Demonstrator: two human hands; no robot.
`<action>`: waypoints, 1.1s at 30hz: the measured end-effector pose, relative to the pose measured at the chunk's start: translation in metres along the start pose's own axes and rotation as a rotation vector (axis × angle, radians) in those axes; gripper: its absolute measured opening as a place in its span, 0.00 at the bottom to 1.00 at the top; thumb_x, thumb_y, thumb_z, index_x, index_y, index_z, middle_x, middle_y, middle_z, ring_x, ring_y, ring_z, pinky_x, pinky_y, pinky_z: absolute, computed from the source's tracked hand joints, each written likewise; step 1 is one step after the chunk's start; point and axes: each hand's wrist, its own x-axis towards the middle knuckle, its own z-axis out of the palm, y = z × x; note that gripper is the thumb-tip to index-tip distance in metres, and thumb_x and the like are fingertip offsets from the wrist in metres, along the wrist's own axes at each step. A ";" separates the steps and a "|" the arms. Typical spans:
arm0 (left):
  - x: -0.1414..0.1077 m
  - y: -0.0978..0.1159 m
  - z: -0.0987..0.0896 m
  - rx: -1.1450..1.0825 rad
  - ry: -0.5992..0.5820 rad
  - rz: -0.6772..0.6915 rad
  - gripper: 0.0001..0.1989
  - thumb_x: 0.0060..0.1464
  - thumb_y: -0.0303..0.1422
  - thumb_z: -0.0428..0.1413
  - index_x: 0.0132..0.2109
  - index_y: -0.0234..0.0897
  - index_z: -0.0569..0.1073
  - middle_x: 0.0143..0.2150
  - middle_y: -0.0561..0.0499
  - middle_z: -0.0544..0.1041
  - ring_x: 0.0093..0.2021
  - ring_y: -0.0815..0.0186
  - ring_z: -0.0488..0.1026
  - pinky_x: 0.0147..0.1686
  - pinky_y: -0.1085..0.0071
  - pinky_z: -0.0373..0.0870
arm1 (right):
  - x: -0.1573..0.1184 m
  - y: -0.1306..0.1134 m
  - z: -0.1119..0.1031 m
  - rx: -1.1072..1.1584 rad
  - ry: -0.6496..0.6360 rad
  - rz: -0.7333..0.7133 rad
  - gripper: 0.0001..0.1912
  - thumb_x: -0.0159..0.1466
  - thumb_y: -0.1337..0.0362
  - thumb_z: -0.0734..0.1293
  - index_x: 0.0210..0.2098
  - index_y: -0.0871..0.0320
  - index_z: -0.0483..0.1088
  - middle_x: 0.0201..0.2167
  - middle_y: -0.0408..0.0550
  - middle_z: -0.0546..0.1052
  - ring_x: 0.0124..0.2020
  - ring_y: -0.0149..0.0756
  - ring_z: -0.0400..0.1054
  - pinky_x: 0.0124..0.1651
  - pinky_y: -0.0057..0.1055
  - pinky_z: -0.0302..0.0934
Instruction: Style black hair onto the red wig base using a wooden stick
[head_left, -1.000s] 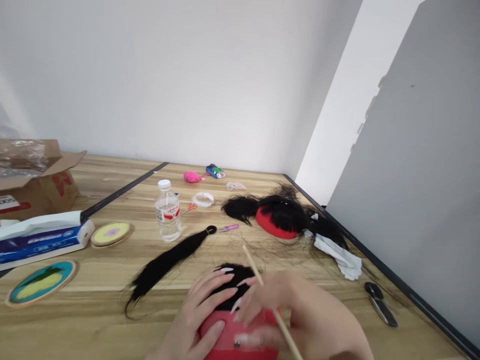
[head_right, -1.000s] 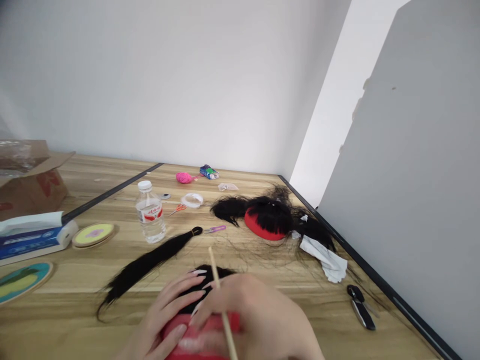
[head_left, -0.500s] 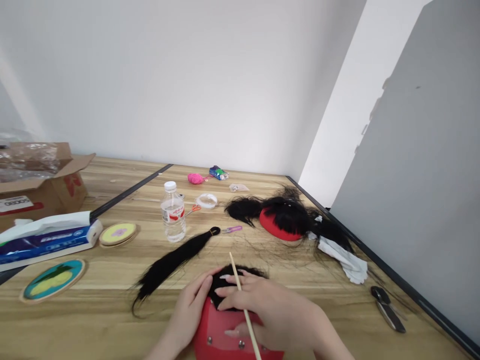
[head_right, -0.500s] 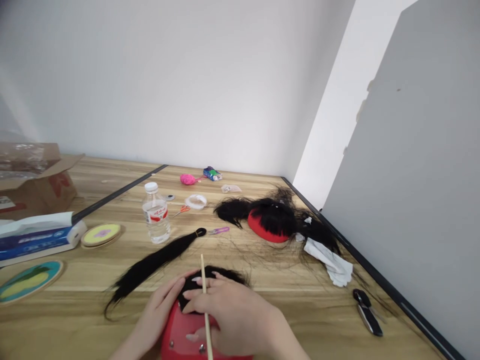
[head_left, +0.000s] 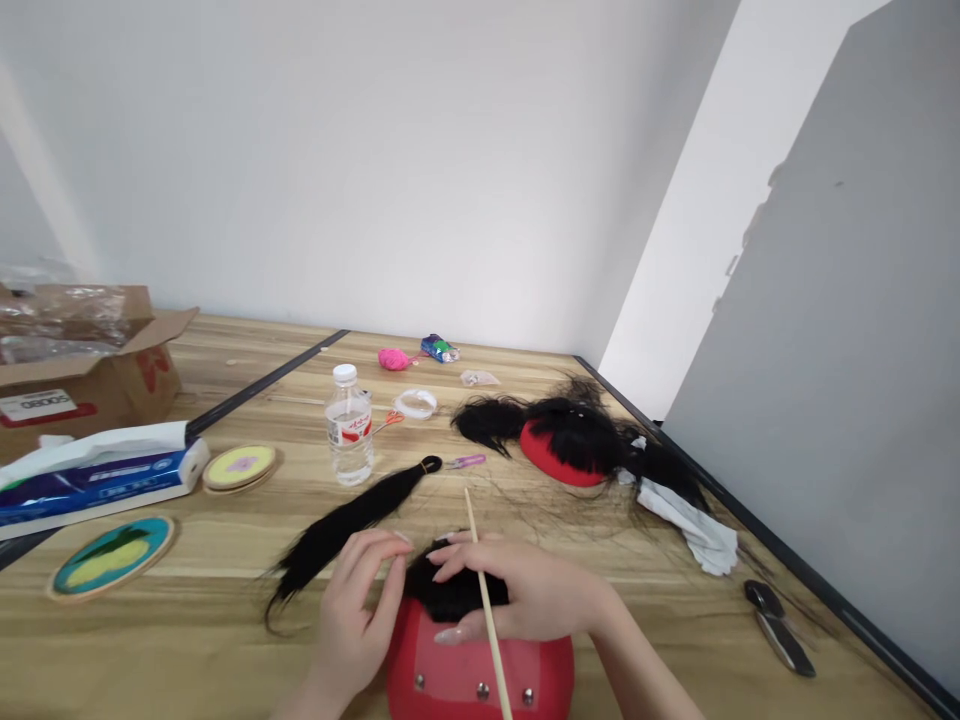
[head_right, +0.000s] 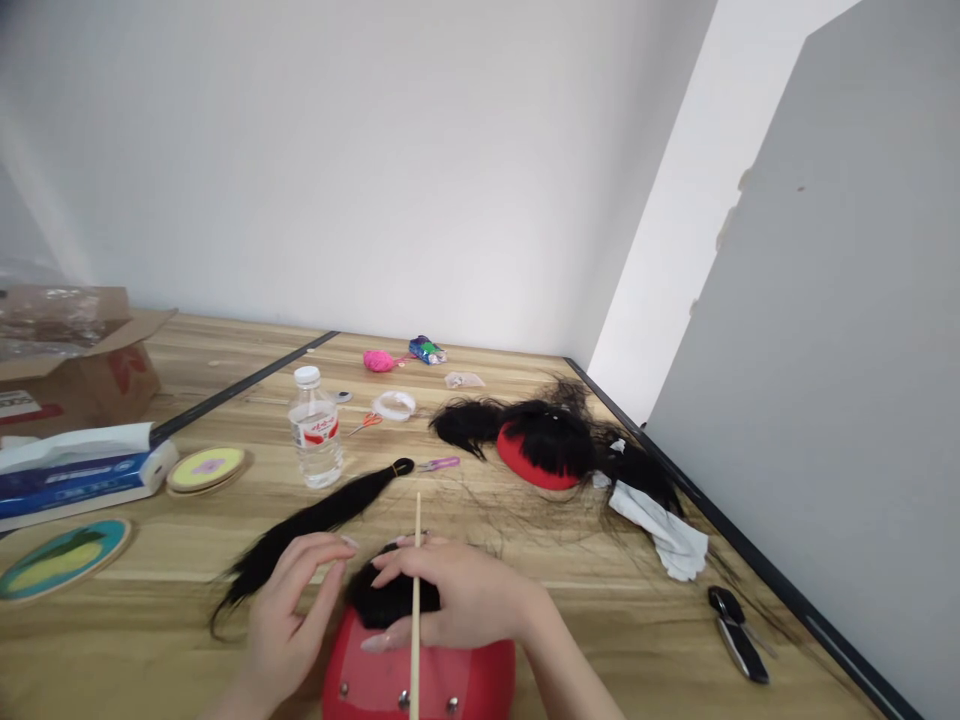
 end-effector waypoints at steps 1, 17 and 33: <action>0.000 0.001 0.000 -0.010 0.001 0.034 0.08 0.58 0.23 0.50 0.39 0.38 0.72 0.38 0.49 0.73 0.41 0.64 0.71 0.40 0.69 0.70 | 0.001 0.003 0.000 0.017 -0.002 -0.004 0.25 0.57 0.54 0.73 0.52 0.53 0.71 0.58 0.48 0.71 0.60 0.43 0.62 0.63 0.38 0.54; -0.018 0.026 -0.006 -0.153 -0.177 0.308 0.14 0.58 0.33 0.50 0.51 0.43 0.71 0.43 0.46 0.76 0.51 0.54 0.70 0.54 0.52 0.65 | 0.007 0.035 -0.002 0.165 -0.035 0.014 0.37 0.48 0.55 0.78 0.55 0.53 0.67 0.57 0.51 0.71 0.54 0.44 0.68 0.59 0.40 0.59; -0.021 0.003 0.001 -0.320 -0.419 0.178 0.21 0.57 0.30 0.49 0.58 0.41 0.64 0.59 0.42 0.69 0.62 0.53 0.62 0.59 0.53 0.63 | -0.001 0.066 -0.020 0.407 -0.015 0.192 0.28 0.54 0.54 0.74 0.52 0.56 0.69 0.52 0.50 0.74 0.54 0.43 0.68 0.57 0.40 0.62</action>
